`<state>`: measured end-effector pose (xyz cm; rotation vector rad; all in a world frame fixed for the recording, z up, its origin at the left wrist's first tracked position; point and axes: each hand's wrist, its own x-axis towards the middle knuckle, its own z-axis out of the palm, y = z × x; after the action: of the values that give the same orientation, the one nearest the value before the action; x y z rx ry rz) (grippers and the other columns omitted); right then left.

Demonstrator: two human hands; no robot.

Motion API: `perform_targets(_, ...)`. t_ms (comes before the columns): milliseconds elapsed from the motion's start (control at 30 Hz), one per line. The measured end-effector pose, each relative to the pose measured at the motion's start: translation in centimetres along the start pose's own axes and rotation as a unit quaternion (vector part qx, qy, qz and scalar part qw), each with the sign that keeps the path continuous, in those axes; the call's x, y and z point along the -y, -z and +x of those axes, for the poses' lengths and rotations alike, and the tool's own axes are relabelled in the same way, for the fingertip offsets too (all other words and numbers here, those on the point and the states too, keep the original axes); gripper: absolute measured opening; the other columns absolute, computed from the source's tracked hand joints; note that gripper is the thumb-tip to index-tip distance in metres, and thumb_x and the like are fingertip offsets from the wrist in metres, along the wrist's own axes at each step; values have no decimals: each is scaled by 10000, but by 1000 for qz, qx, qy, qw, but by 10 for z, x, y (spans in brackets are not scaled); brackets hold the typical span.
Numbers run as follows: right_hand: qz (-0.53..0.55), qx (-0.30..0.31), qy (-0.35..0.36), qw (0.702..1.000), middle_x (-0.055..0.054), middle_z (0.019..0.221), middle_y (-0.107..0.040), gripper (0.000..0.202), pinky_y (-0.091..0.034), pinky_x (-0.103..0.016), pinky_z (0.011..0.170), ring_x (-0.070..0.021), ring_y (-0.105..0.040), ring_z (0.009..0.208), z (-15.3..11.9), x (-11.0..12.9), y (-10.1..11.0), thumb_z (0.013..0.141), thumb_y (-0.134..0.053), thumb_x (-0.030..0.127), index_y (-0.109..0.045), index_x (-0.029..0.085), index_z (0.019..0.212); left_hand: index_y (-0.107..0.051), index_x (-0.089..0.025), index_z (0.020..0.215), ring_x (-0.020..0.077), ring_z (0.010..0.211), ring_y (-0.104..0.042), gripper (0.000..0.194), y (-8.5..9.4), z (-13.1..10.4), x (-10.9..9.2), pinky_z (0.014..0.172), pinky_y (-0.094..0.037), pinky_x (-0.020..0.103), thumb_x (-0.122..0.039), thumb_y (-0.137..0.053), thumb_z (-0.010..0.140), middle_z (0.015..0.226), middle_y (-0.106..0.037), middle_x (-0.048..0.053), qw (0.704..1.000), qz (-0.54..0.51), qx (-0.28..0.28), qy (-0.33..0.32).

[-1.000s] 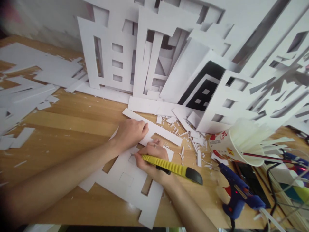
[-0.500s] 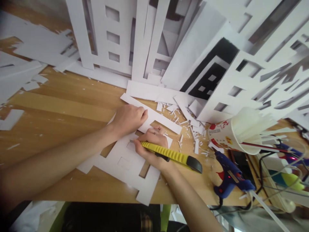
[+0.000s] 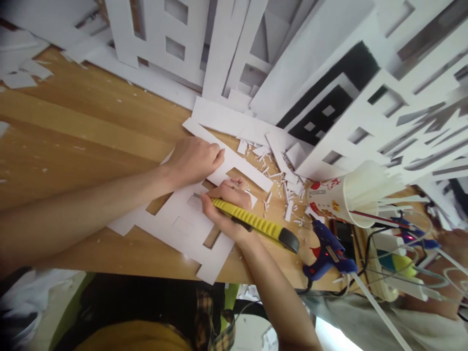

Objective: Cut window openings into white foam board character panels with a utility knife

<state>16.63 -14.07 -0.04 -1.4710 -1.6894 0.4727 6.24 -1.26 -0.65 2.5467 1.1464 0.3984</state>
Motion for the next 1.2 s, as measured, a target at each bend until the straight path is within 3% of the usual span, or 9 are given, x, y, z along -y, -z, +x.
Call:
perform_targets(233, 23, -8, 8, 1000, 74, 626, -615, 175, -439, -446, 933, -113, -550, 573, -3, 1, 2, 896, -674, 281, -608, 255, 736, -748, -100, 924, 258, 859, -671, 418, 1, 1, 0, 733, -449, 342, -281, -375, 977, 821, -705, 135, 1000, -14, 4, 5)
perform_targets(467, 18, 23, 20, 999, 58, 657, -641, 151, -446, -460, 933, -129, -578, 590, -4, -2, 6, 912, -651, 295, -615, 264, 768, -746, -108, 921, 266, 886, -675, 379, -1, 0, -1, 766, -458, 357, -237, -391, 961, 843, -716, 137, 999, -32, -3, -10)
perform_targets(800, 34, 25, 49, 998, 80, 651, -605, 108, -415, -426, 913, -99, -547, 574, -5, -3, 14, 863, -691, 189, -630, 256, 804, -733, -85, 876, 241, 809, -672, 429, -4, 0, 1, 683, -447, 327, -219, -342, 988, 767, -703, 137, 998, 37, -9, -44)
perform_targets(1200, 17, 25, 89, 996, 77, 634, -587, 141, -457, -439, 898, -110, -537, 549, -8, -9, 19, 813, -700, 138, -623, 257, 804, -708, -84, 789, 283, 793, -719, 460, -1, -3, 1, 580, -416, 312, -227, -343, 1031, 709, -707, 154, 992, 98, -31, -69)
